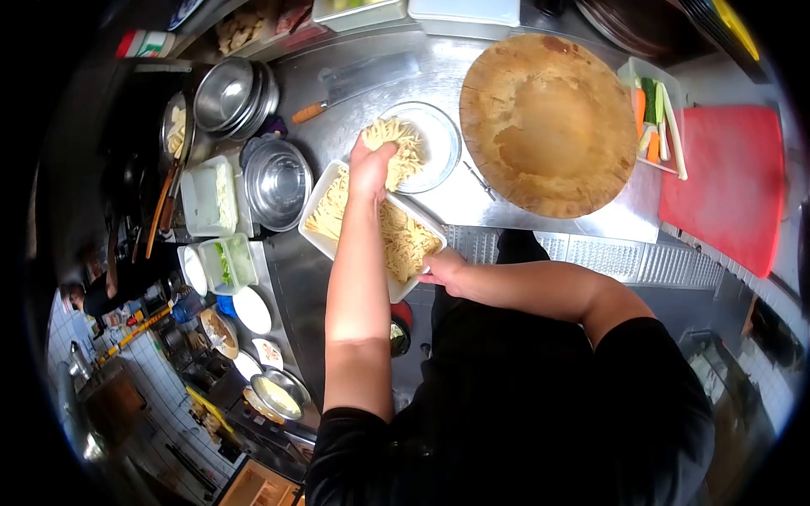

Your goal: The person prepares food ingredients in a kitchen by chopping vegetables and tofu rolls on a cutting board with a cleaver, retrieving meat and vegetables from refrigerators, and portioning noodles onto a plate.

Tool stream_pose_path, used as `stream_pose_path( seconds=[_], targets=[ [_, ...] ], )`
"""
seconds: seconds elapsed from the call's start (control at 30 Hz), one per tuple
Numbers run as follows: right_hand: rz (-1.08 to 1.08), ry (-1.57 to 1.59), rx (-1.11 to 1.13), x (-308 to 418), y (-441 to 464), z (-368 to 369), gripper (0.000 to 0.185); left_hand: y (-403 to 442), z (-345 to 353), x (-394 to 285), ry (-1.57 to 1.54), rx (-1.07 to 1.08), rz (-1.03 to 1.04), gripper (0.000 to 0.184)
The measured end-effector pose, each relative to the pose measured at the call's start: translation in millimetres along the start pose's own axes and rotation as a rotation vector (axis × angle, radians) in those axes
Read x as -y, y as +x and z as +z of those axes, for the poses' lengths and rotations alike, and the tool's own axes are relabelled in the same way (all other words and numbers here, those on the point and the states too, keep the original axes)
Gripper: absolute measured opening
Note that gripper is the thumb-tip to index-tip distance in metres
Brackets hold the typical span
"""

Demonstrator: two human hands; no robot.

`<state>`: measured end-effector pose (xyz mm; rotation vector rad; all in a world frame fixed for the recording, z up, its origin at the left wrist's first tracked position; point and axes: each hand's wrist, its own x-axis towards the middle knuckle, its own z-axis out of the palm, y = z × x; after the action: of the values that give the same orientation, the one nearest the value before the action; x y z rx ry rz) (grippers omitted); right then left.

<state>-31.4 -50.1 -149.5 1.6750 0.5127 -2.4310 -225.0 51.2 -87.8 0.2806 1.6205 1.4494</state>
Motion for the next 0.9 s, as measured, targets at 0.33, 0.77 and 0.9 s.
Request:
stream_pose_path(
  seconds=[0.33,0.77,0.9],
  targets=[
    [-0.057,0.057,0.027,-2,-1,1,0.031,27,57,32,1.368,-0.169,0.136,0.078],
    [0.008,-0.009,0.05,2,0,0,0.03,-22,-16,-10,0.976,-0.123,0.391,0.048],
    [0.041,0.001,0.045,-1,7,-2,0.033,-37,-47,-3,0.954,-0.49,0.498,0.031]
  ],
)
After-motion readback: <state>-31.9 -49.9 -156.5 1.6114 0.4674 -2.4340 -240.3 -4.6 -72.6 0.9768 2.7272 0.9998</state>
